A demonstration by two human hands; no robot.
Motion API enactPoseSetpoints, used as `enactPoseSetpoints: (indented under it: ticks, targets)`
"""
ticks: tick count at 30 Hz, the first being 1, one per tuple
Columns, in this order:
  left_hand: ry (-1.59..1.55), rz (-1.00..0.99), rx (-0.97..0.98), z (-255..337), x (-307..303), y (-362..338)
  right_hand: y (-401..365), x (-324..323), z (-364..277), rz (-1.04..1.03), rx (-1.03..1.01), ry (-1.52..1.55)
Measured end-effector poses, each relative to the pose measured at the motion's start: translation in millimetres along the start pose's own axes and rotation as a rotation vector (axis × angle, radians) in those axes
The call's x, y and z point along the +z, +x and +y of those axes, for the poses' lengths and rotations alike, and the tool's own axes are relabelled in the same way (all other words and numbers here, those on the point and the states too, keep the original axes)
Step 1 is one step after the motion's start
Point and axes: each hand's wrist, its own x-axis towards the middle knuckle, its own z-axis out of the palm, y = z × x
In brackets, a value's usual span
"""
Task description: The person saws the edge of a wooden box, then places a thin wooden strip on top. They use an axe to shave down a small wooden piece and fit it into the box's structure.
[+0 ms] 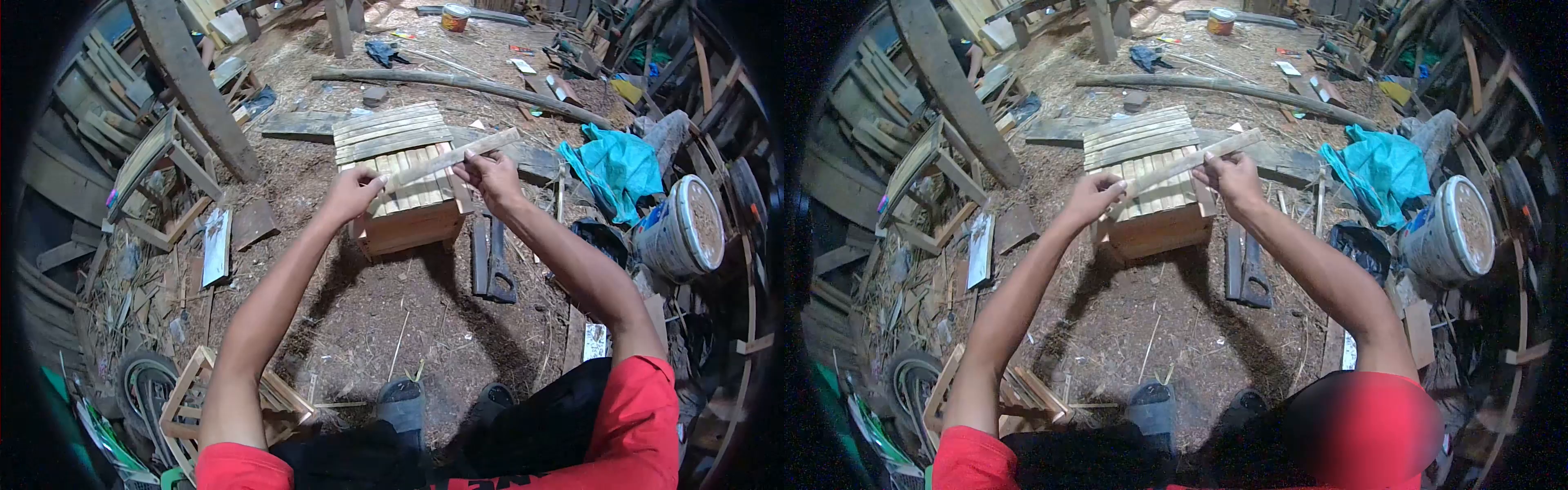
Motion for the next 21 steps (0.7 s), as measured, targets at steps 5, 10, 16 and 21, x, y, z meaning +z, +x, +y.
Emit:
enactPoseSetpoints:
  ticks: [5,10,16,21]
  targets:
    - [-0.556,0.207,-0.05,-35,-16,12,19,24,19,-0.056,-0.039,0.078]
    - [-0.514,0.227,-0.192,-50,-41,23,26,24,20,-0.096,0.246,-0.151]
    - [-0.338,0.408,-0.142,-79,-41,26,42,-26,16,-0.06,-0.08,-0.565]
    - [-0.377,0.45,-0.172,-80,-32,25,76,-62,45,0.082,-0.414,-0.909]
